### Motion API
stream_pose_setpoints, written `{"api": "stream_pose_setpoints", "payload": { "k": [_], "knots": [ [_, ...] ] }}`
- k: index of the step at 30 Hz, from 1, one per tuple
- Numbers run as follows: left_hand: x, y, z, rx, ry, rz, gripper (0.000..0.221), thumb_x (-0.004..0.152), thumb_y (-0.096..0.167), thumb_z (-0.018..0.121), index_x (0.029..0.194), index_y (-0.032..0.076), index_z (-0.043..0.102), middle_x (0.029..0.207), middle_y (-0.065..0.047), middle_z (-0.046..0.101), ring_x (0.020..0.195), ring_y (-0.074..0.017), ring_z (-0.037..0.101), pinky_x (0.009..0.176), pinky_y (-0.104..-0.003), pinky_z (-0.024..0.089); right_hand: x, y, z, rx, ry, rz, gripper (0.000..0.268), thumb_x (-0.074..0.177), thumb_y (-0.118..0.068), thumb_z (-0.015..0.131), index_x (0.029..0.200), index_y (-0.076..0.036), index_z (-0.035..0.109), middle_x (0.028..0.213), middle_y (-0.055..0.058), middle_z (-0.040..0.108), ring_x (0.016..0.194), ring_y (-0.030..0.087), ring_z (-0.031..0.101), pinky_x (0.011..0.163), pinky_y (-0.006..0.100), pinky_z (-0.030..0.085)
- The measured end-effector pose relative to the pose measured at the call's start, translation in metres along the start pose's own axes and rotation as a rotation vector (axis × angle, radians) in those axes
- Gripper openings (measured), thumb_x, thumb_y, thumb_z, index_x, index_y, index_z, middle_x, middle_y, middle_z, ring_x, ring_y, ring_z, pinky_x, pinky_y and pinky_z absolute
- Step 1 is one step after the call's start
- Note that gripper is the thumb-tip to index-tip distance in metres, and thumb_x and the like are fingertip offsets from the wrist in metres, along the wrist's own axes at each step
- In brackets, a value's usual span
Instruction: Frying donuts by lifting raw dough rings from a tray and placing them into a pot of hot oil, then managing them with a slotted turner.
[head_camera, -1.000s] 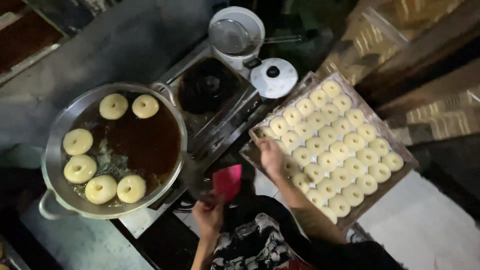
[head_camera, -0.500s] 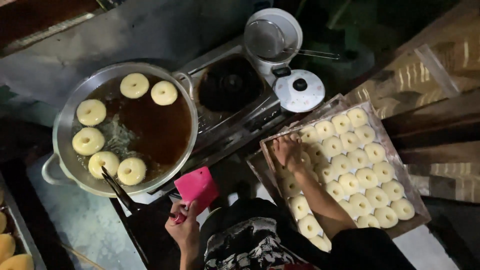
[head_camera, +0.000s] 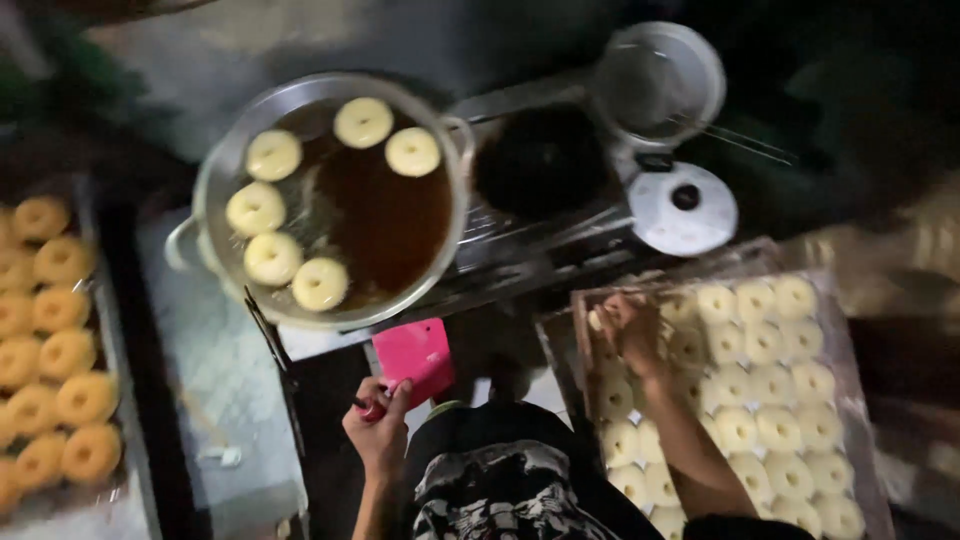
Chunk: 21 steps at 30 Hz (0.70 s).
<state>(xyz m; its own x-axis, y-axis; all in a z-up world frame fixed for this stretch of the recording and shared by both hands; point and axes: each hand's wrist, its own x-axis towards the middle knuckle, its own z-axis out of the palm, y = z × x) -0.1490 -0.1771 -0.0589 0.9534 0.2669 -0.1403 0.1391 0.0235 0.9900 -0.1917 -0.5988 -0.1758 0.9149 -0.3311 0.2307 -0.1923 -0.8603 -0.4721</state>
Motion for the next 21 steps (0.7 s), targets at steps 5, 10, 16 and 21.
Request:
{"api": "stream_pose_setpoints", "payload": {
  "k": [5, 10, 16, 21],
  "knots": [
    [0.012, -0.029, -0.076, 0.009, 0.211, 0.074, 0.037, 0.087, 0.012, 0.078, 0.063, 0.009, 0.050, 0.088, -0.006, 0.065, 0.080, -0.0126, 0.059, 0.078, -0.028, 0.047, 0.008, 0.043, 0.008, 0.135, -0.452, -0.148, 0.033, 0.083, -0.038, 0.076, 0.107, -0.015, 0.076, 0.103, 0.011, 0.074, 0.102, 0.034, 0.068, 0.094, 0.045, 0.050],
    [0.061, -0.114, -0.205, 0.295, 0.616, -0.151, 0.023, 0.083, 0.025, 0.089, 0.096, 0.012, 0.075, 0.077, 0.005, 0.064, 0.075, -0.0040, 0.059, 0.074, -0.026, 0.053, 0.027, 0.041, -0.006, 0.209, -0.572, -0.163, 0.020, 0.077, -0.028, 0.085, 0.084, -0.014, 0.073, 0.086, -0.002, 0.072, 0.083, 0.013, 0.067, 0.079, 0.029, 0.050],
    [0.173, -0.148, -0.307, 0.996, 0.470, -0.169, 0.034, 0.078, 0.038, 0.068, 0.074, 0.004, 0.067, 0.069, -0.021, 0.067, 0.073, -0.0462, 0.063, 0.071, -0.053, 0.045, 0.077, -0.048, -0.054, -0.014, -1.047, 0.426, 0.044, 0.081, -0.027, 0.078, 0.123, -0.015, 0.073, 0.121, 0.003, 0.078, 0.104, 0.018, 0.073, 0.083, 0.035, 0.053],
    [0.234, -0.128, -0.314, 1.130, 0.378, -0.363, 0.039, 0.085, 0.042, 0.060, 0.072, 0.006, 0.069, 0.071, -0.021, 0.068, 0.075, -0.0432, 0.068, 0.071, -0.047, 0.050, 0.075, -0.002, -0.021, -0.058, -1.038, 0.091, 0.039, 0.076, -0.030, 0.076, 0.114, -0.022, 0.082, 0.124, -0.004, 0.082, 0.112, 0.011, 0.077, 0.092, 0.028, 0.055]
  ]
}}
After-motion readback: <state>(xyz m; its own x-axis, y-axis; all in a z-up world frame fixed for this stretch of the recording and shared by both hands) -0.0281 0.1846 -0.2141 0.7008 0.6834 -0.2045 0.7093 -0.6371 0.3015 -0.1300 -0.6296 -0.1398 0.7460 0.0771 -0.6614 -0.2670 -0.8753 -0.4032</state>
